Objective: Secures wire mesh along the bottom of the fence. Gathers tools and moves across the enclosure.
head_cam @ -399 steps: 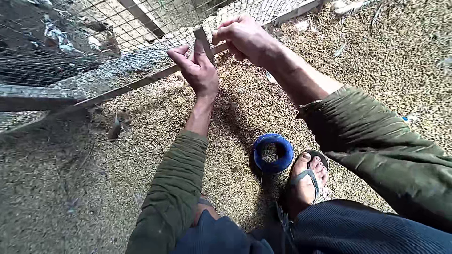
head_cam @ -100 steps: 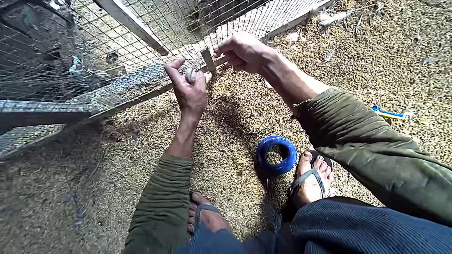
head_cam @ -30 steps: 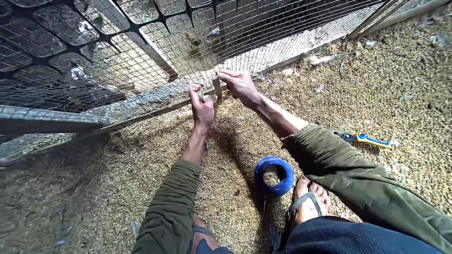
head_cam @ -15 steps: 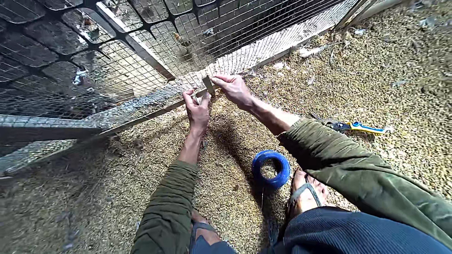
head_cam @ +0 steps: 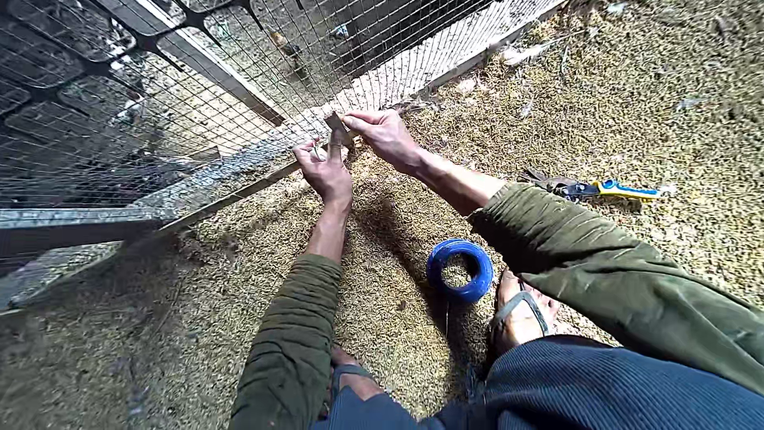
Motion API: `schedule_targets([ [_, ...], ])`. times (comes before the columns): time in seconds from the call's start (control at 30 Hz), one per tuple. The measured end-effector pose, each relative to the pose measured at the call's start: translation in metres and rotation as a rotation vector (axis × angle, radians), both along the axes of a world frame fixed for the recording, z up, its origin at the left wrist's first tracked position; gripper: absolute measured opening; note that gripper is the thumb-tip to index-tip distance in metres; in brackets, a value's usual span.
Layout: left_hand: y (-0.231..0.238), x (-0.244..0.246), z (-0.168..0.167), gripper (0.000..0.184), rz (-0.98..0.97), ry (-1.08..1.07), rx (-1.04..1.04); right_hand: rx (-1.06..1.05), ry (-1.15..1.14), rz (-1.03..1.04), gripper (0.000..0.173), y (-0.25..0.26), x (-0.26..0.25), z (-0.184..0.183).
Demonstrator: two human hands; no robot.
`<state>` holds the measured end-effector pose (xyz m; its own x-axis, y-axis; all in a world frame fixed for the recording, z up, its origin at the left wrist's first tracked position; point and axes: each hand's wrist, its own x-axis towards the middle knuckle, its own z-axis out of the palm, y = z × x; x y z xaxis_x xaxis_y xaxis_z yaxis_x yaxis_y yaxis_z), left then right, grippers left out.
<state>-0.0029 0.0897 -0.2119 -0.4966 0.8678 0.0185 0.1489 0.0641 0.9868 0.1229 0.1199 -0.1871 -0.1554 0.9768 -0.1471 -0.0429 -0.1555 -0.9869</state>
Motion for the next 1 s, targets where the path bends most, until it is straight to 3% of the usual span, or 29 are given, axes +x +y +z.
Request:
schedule_targets([
  [0.63,0.002,-0.005,-0.002,0.049,-0.027,0.015,-0.036,-0.001,-0.012,-0.005,0.024,0.003,0.001,0.003],
  [0.87,0.008,-0.025,-0.014,0.029,-0.212,-0.044,0.009,-0.066,-0.038,0.029,0.026,0.023,0.002,0.008],
  [1.0,0.014,-0.030,-0.016,0.028,-0.203,0.017,-0.051,-0.056,-0.046,0.043,0.025,0.031,0.002,0.008],
])
